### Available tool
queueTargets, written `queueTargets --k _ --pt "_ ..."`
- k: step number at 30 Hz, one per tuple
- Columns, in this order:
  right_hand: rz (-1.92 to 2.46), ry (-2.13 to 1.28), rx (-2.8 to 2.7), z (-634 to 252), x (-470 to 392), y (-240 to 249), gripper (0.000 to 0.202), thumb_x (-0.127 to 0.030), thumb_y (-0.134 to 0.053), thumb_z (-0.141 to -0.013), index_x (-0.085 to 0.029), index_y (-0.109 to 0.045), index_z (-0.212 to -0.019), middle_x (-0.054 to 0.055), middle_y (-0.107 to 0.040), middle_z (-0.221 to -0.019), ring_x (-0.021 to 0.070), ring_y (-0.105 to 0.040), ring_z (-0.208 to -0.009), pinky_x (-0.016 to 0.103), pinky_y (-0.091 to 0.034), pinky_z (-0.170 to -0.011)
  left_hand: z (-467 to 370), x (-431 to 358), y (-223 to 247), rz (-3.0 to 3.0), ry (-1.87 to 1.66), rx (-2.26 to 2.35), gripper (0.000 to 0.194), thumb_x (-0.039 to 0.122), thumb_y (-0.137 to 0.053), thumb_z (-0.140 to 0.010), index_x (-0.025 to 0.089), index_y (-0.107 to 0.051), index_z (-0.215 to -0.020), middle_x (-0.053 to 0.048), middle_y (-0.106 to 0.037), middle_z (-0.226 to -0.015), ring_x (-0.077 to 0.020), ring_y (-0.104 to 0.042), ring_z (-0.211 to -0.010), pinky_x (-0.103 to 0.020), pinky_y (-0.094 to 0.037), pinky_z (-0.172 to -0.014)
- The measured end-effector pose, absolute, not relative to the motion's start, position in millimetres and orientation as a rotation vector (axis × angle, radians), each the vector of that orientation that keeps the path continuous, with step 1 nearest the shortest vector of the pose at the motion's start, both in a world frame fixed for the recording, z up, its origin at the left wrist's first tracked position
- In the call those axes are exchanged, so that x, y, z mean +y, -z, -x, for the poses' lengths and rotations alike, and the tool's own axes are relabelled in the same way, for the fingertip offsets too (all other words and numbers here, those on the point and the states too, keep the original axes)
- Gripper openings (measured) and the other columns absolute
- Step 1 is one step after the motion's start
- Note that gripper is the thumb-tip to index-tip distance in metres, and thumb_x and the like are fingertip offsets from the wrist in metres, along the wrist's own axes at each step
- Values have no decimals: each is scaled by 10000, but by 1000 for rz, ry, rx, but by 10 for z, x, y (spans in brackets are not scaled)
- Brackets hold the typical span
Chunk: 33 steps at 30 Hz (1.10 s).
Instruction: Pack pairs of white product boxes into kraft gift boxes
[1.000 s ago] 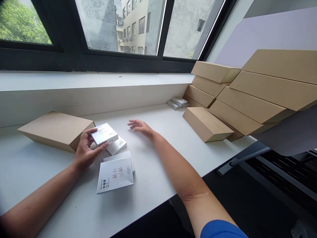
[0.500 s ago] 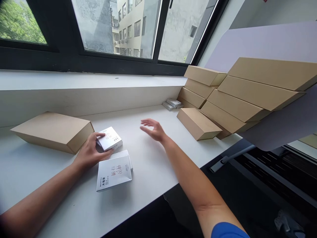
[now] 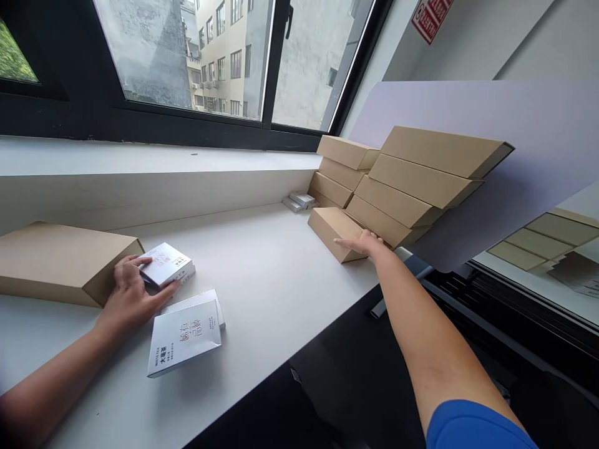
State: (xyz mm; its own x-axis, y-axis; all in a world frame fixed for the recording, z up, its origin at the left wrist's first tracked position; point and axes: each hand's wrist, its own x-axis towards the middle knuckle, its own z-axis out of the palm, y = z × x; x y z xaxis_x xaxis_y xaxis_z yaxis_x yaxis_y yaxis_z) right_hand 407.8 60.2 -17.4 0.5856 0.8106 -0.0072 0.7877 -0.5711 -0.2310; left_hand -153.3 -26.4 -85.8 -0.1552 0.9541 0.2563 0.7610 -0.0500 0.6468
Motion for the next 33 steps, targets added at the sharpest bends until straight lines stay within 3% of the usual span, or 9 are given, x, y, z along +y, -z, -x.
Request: queueTargets --k 6,10,12,15,18,22,25,29,33 --pt "2526 -211 -1357 -4152 583 335 1102 -638 -801 -521 -239 -368 -1452 212 -433 -1410 435 -375 -1359 529 -444 -1039 1539 -284 939 -1950 -1156 1850 906 612 -655 -818 258 -124 -1462 -219 -121 -1627 -437 -151 -1539 -684 -260 -1192" --pt "2366 -229 -1572 -4138 324 371 1004 -602 -741 -587 -288 -385 -1471 158 -406 -1436 415 -301 -1412 529 -345 -1144 1508 -356 876 -2077 -1362 1728 824 531 -650 -867 274 -158 -1477 -198 -126 -1640 -401 -85 -1559 -681 -195 -1216" --pt "2288 -258 -1713 -4084 159 367 974 -591 -719 -608 -307 -391 -1480 139 -391 -1467 412 -283 -1429 546 -293 -1179 1499 -397 816 -2210 -1525 1545 760 486 -627 -893 275 -194 -1480 -181 -167 -1639 -380 -125 -1555 -660 -206 -1217" --pt "2147 -329 -1929 -3959 -41 338 980 -573 -723 -616 -329 -376 -1499 114 -364 -1521 407 -258 -1462 565 -253 -1204 1513 -433 735 -2377 -1537 1137 636 543 -547 -924 272 -317 -1452 -161 -392 -1533 -365 -372 -1441 -590 -352 -1144" --pt "2011 -417 -2130 -3811 -126 279 1010 -601 -739 -637 -363 -328 -1528 68 -309 -1595 388 -217 -1508 557 -252 -1220 1545 -437 680 -2476 -1067 840 698 737 -404 -906 276 -418 -1430 -136 -552 -1389 -359 -516 -1285 -540 -410 -1070" --pt "2128 -344 -2170 -3433 -205 119 1051 -666 -771 -627 -326 -360 -1533 99 -295 -1633 425 -129 -1543 622 -175 -1234 1556 -438 648 -2522 -642 880 892 852 -475 -788 299 -405 -1484 -118 -560 -1415 -399 -482 -1308 -579 -285 -1145" --pt "1896 -180 -2242 -2813 -431 -48 1009 -643 -823 -622 -270 -464 -1488 131 -301 -1638 453 -53 -1553 649 4 -1244 1535 -452 657 -2518 -655 930 862 770 -598 -773 313 -412 -1479 -105 -576 -1406 -390 -493 -1304 -550 -309 -1141" --pt "940 -555 -2665 -1696 -792 -106 949 -540 -841 -708 -365 -398 -1528 45 -419 -1594 356 -240 -1538 575 -137 -1266 1466 -476 686 -2524 -842 907 702 596 -611 -857 317 -408 -1469 -88 -577 -1420 -346 -517 -1302 -509 -357 -1125" --pt "722 -530 -2823 -843 -757 125 1089 -498 -836 -691 -204 -270 -1573 166 -375 -1605 390 -305 -1495 570 -203 -1230 1434 -486 703 -2544 -1199 967 524 479 -559 -916 289 -479 -1397 -98 -605 -1374 -337 -488 -1351 -507 -367 -1136"
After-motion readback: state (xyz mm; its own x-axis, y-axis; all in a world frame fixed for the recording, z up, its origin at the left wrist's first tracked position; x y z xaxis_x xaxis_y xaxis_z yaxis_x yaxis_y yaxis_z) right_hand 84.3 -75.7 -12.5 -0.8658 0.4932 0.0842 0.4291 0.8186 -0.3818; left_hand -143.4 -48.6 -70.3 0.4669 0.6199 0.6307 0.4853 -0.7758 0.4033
